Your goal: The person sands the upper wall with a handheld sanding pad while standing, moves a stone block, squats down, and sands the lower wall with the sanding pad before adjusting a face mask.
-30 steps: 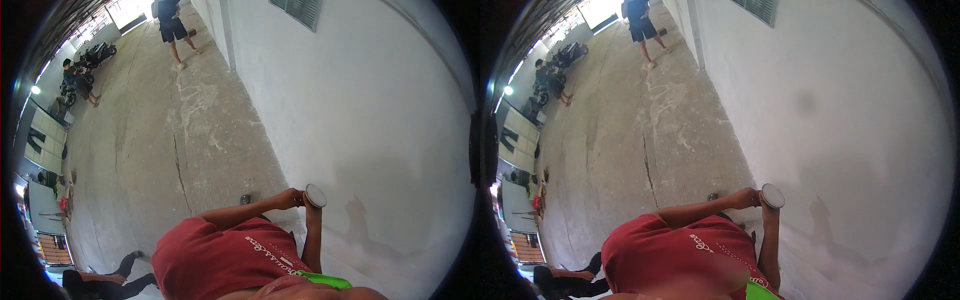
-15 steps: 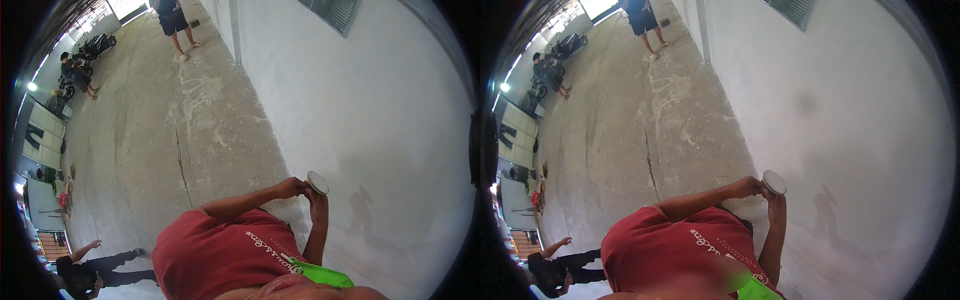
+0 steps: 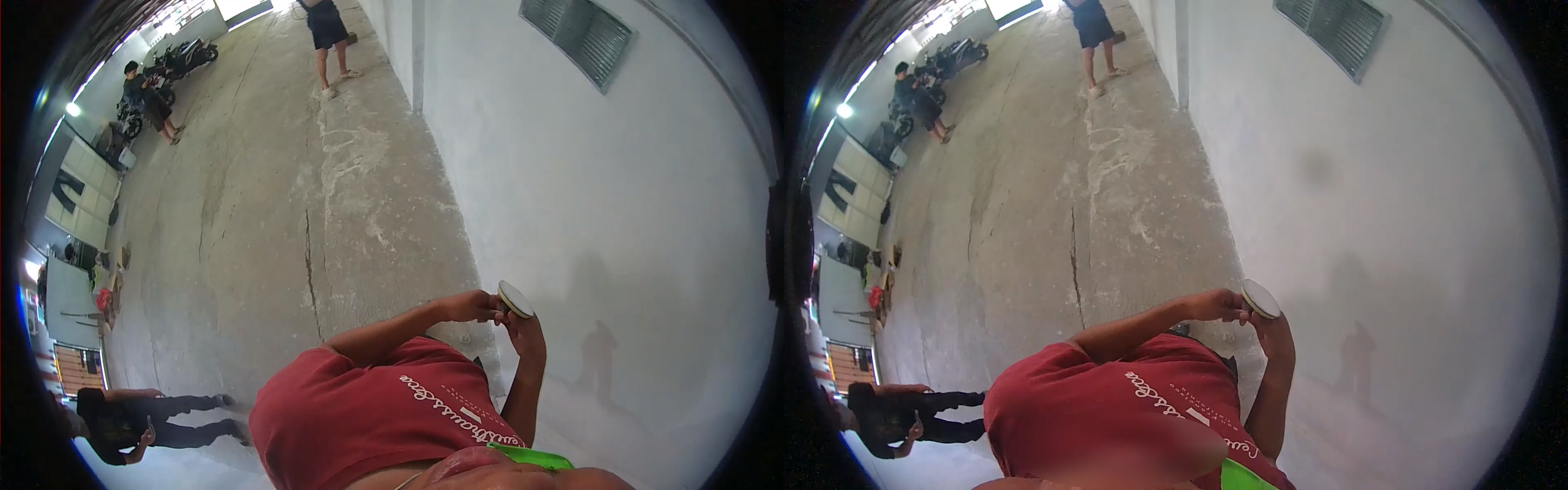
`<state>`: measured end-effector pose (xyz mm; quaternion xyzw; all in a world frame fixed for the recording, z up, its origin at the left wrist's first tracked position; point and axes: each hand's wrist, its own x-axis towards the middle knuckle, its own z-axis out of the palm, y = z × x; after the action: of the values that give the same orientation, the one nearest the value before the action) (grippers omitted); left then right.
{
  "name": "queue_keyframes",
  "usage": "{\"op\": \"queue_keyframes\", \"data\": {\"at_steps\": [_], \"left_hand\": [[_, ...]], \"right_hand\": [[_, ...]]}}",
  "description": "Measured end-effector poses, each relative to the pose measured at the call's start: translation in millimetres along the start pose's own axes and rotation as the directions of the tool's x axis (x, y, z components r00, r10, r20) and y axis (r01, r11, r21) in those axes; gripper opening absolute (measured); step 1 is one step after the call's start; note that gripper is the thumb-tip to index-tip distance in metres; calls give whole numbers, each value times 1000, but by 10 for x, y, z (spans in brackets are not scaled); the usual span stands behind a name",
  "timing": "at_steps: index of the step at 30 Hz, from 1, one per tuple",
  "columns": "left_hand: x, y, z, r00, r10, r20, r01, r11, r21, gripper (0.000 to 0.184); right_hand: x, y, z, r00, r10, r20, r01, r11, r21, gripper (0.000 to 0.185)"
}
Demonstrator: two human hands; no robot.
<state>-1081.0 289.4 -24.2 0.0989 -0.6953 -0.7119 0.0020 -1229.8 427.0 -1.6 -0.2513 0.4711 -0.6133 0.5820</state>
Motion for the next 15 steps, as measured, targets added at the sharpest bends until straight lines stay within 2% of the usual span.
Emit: {"op": "queue_keyframes", "data": {"at_steps": [1, 3, 4, 6, 7, 8, 9, 10, 11, 12, 13, 14, 15], "left_hand": [[-10, -45, -5, 1000, 2, -10, -2, 1000, -3, 28], [-21, -146, 32, 997, 71, 35, -54, 931, -361, 28], [-38, -166, 58, 997, 74, 25, -60, 929, -365, 28], [-70, -180, 107, 1000, -11, -5, 6, 790, -614, 30], [-77, -186, 101, 1000, -7, -17, -5, 787, -617, 30], [-83, -197, 94, 999, 18, -38, -35, 840, -542, 28], [-101, -171, 99, 998, 41, -54, -62, 884, -463, 26], [-119, -139, 125, 997, 41, -61, -65, 881, -468, 26], [-132, -102, 143, 986, -7, -166, -45, 951, -307, 24], [-157, -69, 161, 960, -39, -276, 0, 990, -141, 22], [-162, -91, 190, 958, -44, -283, 2, 989, -146, 22], [-159, -121, 219, 943, -53, -329, 11, 992, -128, 21], [-180, -121, 237, 926, -60, -372, 21, 994, -108, 19]], "right_hand": [[41, 8, -28, 995, 43, 89, -44, 999, 16, 62], [123, 141, -58, 995, 63, 73, -67, 996, 59, 62], [151, 185, -66, 996, 79, 49, -84, 991, 108, 62], [144, 157, 13, 995, 75, 62, -81, 992, 99, 60], [154, 116, 70, 996, 61, 68, -68, 993, 97, 58], [188, 162, 4, 995, 67, 76, -73, 993, 90, 58], [215, 208, -45, 992, 50, 112, -60, 994, 89, 52], [213, 252, -95, 989, 34, 147, -47, 995, 92, 45], [211, 295, -150, 988, 40, 150, -54, 995, 89, 45], [192, 251, -69, 996, 45, 73, -45, 999, 7, 40], [175, 239, -22, 999, 43, -3, -44, 996, -75, 36], [175, 265, -32, 999, 49, 5, -48, 996, -73, 36], [176, 281, -42, 1000, 28, -9, -29, 988, -152, 32]]}}
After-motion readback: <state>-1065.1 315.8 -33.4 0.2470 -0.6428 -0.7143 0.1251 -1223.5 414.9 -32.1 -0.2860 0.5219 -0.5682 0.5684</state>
